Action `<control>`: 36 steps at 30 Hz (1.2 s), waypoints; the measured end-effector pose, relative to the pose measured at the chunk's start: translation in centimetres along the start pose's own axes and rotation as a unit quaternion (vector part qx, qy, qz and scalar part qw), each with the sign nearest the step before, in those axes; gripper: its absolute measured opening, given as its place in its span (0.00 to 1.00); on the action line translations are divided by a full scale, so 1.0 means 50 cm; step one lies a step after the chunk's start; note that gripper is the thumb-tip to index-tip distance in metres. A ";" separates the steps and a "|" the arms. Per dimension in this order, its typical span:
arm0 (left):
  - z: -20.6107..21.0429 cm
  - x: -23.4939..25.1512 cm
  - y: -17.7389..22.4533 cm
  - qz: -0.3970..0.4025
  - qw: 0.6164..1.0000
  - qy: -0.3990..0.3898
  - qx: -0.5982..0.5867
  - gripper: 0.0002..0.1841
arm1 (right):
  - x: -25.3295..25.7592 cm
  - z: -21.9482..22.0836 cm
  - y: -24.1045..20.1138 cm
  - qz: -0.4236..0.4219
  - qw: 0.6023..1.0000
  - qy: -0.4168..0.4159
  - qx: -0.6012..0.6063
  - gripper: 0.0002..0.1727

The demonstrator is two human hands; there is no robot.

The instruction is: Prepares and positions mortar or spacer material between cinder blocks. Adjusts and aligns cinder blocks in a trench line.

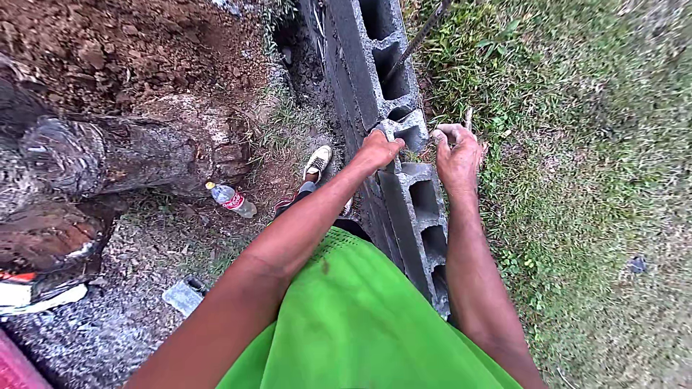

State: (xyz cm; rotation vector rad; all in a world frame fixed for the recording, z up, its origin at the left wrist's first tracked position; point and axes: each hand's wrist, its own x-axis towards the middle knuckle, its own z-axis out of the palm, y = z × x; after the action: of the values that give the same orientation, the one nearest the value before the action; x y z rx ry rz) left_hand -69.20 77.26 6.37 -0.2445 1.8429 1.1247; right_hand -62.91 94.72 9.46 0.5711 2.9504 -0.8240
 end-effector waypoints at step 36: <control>-0.115 -0.011 -0.107 -0.026 0.991 0.036 -0.127 0.34 | 0.025 0.002 -0.009 -0.020 1.000 0.023 -0.005 0.17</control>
State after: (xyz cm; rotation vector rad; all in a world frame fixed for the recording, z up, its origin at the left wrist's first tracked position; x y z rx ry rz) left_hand -69.31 69.59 4.46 -0.4828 1.7431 1.3287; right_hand -64.27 94.74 9.45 0.5387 3.0153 -0.8102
